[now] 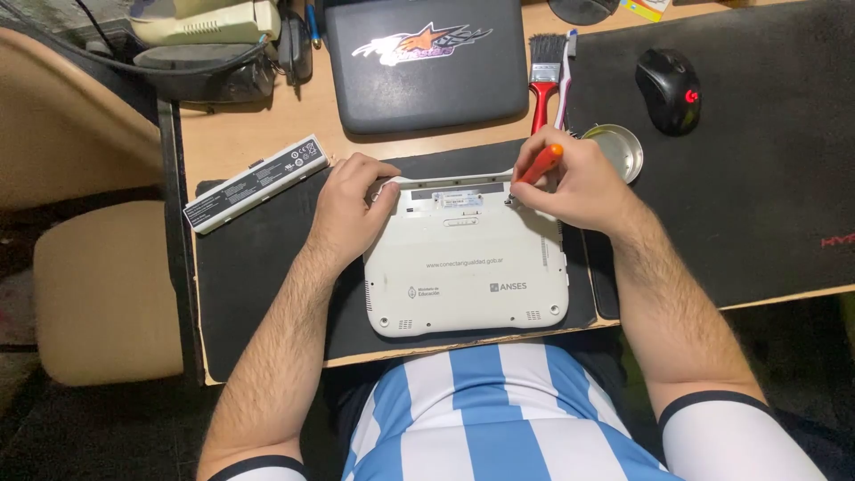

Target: Disassembling a laptop by removing the battery, unscrewing the bottom casing, and removing the keyboard to access internal components.

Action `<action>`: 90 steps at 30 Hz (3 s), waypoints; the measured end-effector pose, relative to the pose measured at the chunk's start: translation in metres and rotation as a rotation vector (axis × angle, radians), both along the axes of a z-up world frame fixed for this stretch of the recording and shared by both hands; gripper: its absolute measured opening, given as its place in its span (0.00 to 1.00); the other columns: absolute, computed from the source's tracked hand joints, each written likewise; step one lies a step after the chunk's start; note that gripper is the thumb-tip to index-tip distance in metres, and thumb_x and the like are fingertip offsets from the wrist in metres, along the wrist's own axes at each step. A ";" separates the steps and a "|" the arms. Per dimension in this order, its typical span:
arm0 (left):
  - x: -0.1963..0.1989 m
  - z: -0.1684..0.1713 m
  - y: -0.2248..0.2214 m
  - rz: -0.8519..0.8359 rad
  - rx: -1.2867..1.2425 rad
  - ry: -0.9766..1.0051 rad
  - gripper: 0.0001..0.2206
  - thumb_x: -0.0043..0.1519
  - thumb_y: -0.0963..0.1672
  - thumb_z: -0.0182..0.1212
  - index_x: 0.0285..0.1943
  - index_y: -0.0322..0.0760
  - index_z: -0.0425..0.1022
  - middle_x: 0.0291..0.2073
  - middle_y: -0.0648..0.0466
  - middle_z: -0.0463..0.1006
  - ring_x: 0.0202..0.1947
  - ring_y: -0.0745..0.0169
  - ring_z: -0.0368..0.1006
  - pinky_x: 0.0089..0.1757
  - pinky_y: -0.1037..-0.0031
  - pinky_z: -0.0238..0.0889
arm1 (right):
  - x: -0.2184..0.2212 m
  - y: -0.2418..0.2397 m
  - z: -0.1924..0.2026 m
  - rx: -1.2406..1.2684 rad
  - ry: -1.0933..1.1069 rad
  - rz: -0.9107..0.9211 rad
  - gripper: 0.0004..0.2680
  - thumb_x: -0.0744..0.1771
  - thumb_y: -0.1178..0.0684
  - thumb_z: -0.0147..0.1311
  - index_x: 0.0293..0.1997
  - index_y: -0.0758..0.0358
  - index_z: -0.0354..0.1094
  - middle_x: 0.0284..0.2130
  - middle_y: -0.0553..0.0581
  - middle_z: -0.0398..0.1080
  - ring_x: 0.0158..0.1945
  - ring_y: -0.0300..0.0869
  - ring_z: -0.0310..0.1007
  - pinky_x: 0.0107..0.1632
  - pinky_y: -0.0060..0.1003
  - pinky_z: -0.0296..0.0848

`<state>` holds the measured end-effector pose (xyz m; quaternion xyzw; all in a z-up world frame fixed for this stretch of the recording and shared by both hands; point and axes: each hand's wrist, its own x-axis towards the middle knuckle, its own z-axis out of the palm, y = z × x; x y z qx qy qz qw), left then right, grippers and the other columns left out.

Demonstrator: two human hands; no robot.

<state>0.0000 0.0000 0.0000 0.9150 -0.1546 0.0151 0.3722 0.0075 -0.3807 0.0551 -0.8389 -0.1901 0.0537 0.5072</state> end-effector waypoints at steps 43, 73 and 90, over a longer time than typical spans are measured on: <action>0.005 -0.010 -0.002 -0.162 -0.154 0.209 0.25 0.79 0.35 0.49 0.77 0.50 0.85 0.68 0.56 0.86 0.75 0.52 0.68 0.74 0.54 0.57 | 0.003 0.028 -0.012 0.191 0.040 0.018 0.09 0.70 0.68 0.73 0.49 0.65 0.76 0.38 0.63 0.87 0.36 0.44 0.87 0.45 0.38 0.89; 0.005 -0.014 -0.006 -0.162 -0.272 0.090 0.24 0.76 0.33 0.50 0.73 0.44 0.87 0.63 0.50 0.90 0.70 0.44 0.81 0.70 0.50 0.74 | 0.001 0.105 -0.014 -0.034 -0.069 0.171 0.08 0.71 0.61 0.77 0.52 0.64 0.80 0.50 0.68 0.90 0.58 0.63 0.92 0.63 0.58 0.89; 0.004 -0.001 -0.009 -0.110 -0.291 0.083 0.17 0.77 0.35 0.64 0.69 0.43 0.92 0.56 0.48 0.93 0.63 0.43 0.85 0.62 0.52 0.78 | -0.042 0.021 -0.028 0.502 -0.045 0.107 0.25 0.76 0.67 0.64 0.73 0.55 0.41 0.50 0.69 0.83 0.44 0.43 0.86 0.52 0.42 0.88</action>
